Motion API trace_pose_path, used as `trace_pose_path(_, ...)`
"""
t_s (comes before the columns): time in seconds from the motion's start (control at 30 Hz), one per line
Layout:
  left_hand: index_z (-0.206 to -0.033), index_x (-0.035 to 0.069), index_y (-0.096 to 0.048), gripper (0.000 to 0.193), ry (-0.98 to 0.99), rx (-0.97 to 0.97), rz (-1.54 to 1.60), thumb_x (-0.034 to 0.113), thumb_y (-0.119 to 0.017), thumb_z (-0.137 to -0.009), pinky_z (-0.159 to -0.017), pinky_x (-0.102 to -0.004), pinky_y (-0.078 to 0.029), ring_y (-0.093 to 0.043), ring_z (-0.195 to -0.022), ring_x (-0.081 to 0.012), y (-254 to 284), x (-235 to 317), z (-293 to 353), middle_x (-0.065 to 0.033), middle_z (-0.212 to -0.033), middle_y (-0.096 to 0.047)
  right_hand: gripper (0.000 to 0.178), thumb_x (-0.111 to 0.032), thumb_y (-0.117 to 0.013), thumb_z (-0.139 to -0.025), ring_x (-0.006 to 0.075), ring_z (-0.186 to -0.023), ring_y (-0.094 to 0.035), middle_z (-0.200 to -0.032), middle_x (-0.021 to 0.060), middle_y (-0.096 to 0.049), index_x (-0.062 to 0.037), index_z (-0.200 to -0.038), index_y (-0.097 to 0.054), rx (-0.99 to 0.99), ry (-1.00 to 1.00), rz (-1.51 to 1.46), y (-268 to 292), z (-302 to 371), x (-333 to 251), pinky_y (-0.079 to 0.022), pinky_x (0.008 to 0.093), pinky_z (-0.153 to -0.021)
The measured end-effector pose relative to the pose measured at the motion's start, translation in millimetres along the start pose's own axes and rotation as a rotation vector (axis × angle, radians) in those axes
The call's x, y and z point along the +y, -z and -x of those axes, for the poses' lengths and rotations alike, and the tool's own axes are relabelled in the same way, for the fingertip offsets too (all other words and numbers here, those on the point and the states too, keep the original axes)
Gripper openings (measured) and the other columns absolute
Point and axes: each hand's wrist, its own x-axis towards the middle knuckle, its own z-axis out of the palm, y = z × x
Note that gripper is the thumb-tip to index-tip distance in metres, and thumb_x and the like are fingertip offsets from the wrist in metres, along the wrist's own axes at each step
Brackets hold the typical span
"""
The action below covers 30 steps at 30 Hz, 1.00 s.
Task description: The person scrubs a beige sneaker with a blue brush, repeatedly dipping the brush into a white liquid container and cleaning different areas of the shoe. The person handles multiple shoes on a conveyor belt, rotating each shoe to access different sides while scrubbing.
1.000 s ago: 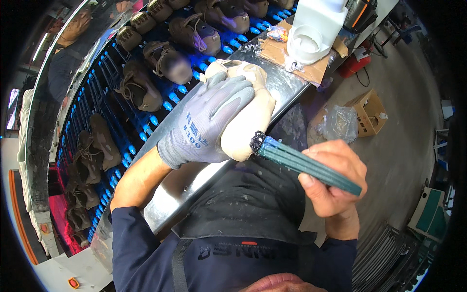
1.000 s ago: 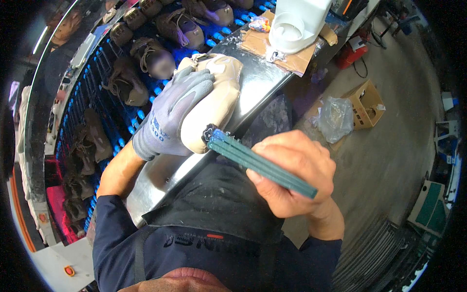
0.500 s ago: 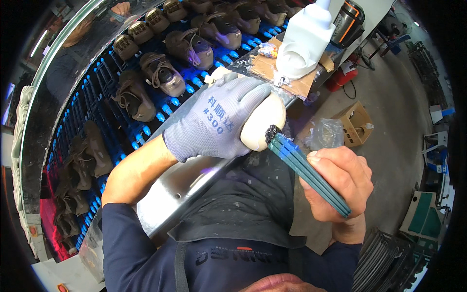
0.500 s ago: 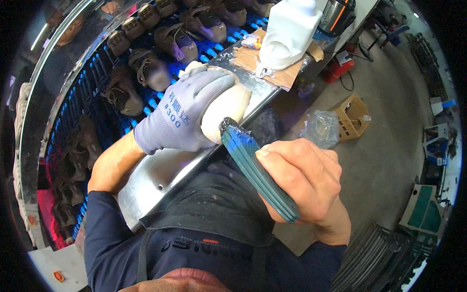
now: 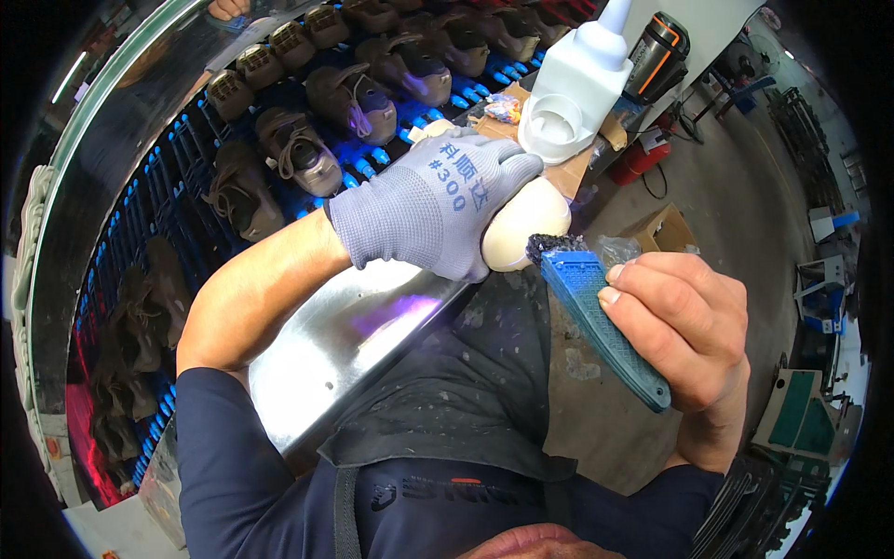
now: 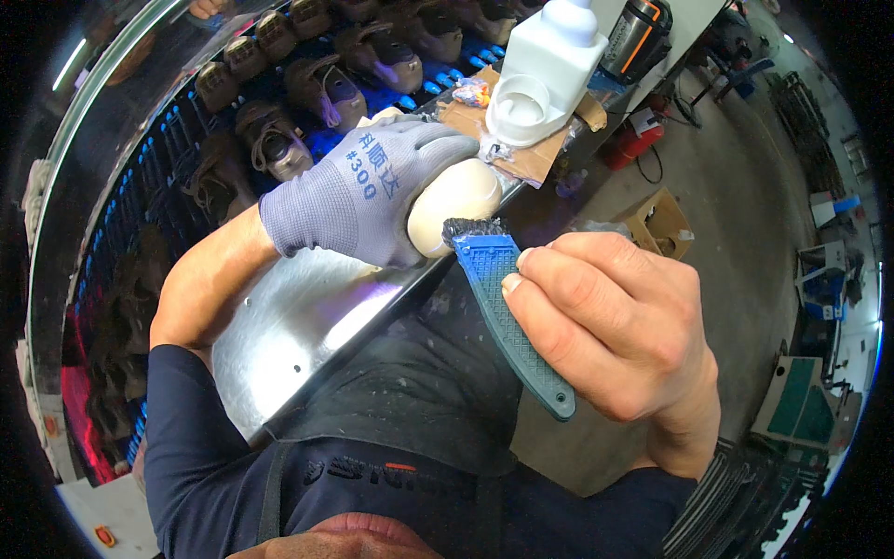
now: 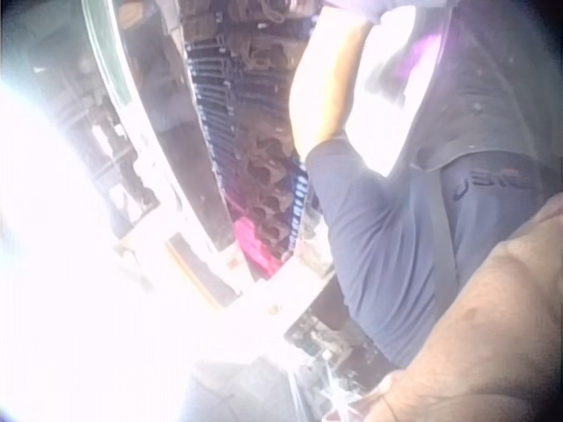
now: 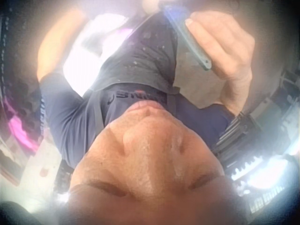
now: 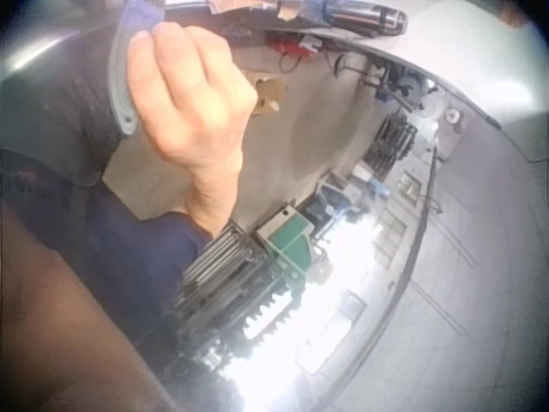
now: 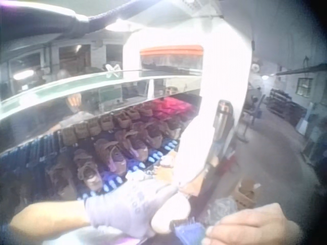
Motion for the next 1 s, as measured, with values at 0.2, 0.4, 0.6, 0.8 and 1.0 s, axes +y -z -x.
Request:
trace_pose_path(0.2, -0.131, 0.007, -0.065, 0.079, 0.063, -0.036, 0.157, 0.027, -0.091, -0.06, -0.098, -0.0442, -0.052, -0.069, -0.111, -0.0362, 11, -13, -16, -0.0179, -0.118, -0.07, 0.03, -0.01, -0.081, -0.066, 0.0261, -0.084, -0.072, -0.094, 0.01, -0.072, -0.0026, -0.094, -0.074, 0.012, 0.035, 0.02, -1, 1, 24, -0.059, 0.0312, -0.062)
trace_pose_path(0.4, -0.142, 0.005, -0.059, 0.104, 0.013, 0.018, 0.568, 0.038, -0.1, -0.053, -0.105, -0.0393, -0.051, -0.066, -0.117, -0.0267, 1, -91, -16, -0.0153, -0.126, -0.068, 0.026, -0.002, -0.079, -0.08, 0.024, -0.079, -0.07, -0.089, 0.0097, -0.07, 0.0006, -0.105, -0.072, 0.117, -0.391, -0.378, -43, 37, 72, -0.055, 0.0292, -0.068)
trace_pose_path(0.6, -0.136, 0.003, -0.061, 0.101, 0.436, 0.524, 0.806, 0.024, -0.106, -0.048, -0.104, -0.0345, -0.052, -0.066, -0.116, -0.0169, -43, -123, 52, -0.0074, -0.125, -0.071, 0.018, -0.014, -0.074, -0.096, 0.01, -0.07, -0.066, -0.087, 0.0056, -0.072, 0.0017, -0.103, -0.073, 0.586, -1.1, -0.986, -114, 82, 113, -0.052, 0.0225, -0.058)
trace_pose_path(0.8, -0.146, 0.001, -0.052, 0.087, 0.446, 0.633, 1.585, 0.047, -0.087, -0.081, -0.108, -0.0445, -0.055, -0.067, -0.124, -0.0253, -86, -76, 100, -0.0127, -0.137, -0.067, 0.017, -0.015, -0.074, -0.097, 0.0107, -0.07, -0.067, -0.089, 0.0068, -0.073, 0.0013, -0.103, -0.073, 0.785, -1.133, -1.033, -148, 94, 116, -0.054, 0.0227, -0.057)
trace_pose_path(1.0, -0.155, 0.004, -0.044, 0.073, 0.051, 0.304, 2.338, 0.037, -0.074, -0.097, -0.113, -0.0482, -0.052, -0.064, -0.13, -0.0296, -87, -84, 97, -0.017, -0.151, -0.058, 0.017, -0.015, -0.076, -0.096, 0.0111, -0.07, -0.068, -0.091, 0.0075, -0.074, 0.0011, -0.103, -0.074, 0.826, -1.126, -0.936, -156, 80, 128, -0.054, 0.0224, -0.057)
